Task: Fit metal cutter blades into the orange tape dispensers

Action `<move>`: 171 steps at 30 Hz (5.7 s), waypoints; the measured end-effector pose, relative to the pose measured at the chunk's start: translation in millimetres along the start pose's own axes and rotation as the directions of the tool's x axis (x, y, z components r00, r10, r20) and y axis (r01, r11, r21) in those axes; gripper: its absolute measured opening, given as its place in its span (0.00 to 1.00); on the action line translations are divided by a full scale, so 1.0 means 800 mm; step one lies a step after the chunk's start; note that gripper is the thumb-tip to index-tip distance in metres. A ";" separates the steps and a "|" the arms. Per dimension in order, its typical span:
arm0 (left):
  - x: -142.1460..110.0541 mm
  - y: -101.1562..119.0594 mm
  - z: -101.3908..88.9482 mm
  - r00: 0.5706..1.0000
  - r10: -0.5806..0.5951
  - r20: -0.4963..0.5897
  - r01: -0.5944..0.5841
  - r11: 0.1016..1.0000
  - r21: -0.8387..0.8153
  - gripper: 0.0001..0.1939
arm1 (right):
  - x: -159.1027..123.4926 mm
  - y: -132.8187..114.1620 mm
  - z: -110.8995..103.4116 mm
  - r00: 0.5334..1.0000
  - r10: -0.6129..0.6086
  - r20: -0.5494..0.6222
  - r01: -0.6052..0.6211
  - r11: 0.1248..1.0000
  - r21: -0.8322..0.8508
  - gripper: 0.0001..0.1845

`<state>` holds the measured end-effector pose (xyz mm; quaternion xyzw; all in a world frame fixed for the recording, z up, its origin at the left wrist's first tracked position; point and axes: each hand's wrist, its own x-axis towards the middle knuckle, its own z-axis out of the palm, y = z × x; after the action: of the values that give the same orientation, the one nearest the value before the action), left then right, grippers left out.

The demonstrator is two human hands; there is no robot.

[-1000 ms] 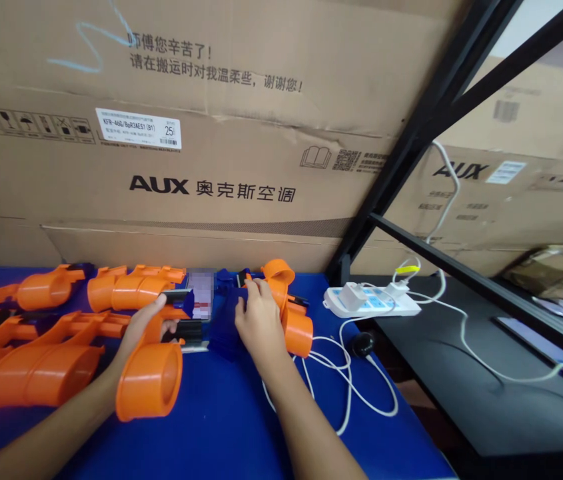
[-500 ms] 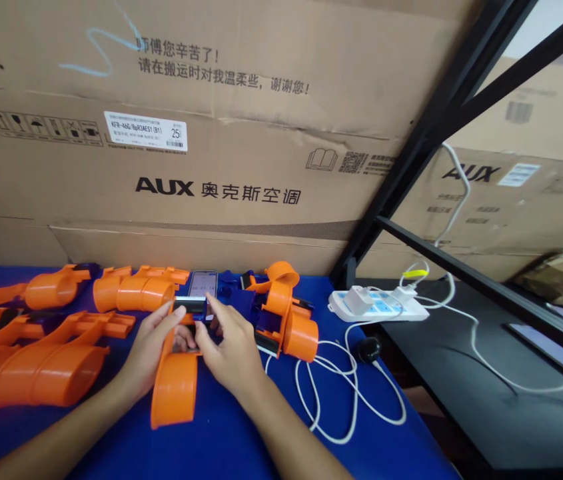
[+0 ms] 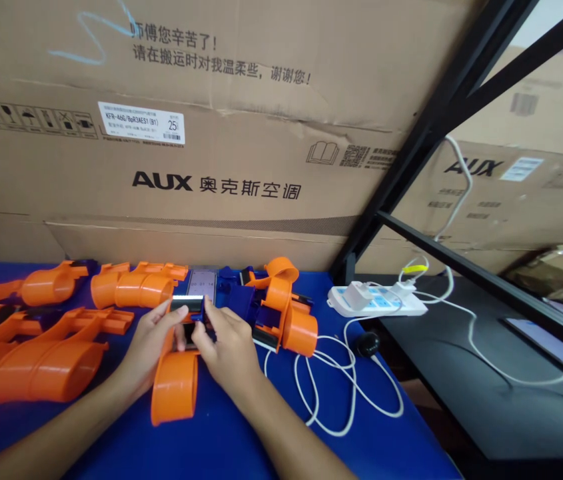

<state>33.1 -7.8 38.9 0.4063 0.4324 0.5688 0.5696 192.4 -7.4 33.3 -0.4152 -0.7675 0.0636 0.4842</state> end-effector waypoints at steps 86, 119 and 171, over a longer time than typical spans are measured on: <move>0.020 0.015 -0.028 0.992 -0.031 0.126 0.034 0.999 -0.021 0.16 | 0.031 0.024 -0.033 0.998 -0.001 -0.068 -0.011 0.984 -0.176 0.09; 0.023 0.007 -0.022 0.996 -0.002 0.089 0.000 1.000 0.018 0.17 | 0.039 0.001 -0.007 0.981 -0.143 0.133 0.141 0.990 0.027 0.13; 0.029 0.031 -0.040 0.994 0.110 -0.017 -0.110 0.994 -0.020 0.19 | 0.025 0.010 -0.016 0.863 -0.027 0.505 0.162 0.960 -0.227 0.10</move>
<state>-5.6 15.1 52.6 0.4193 0.4079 0.6068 0.5382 203.3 7.6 49.9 -0.4065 -0.8873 0.0423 0.2139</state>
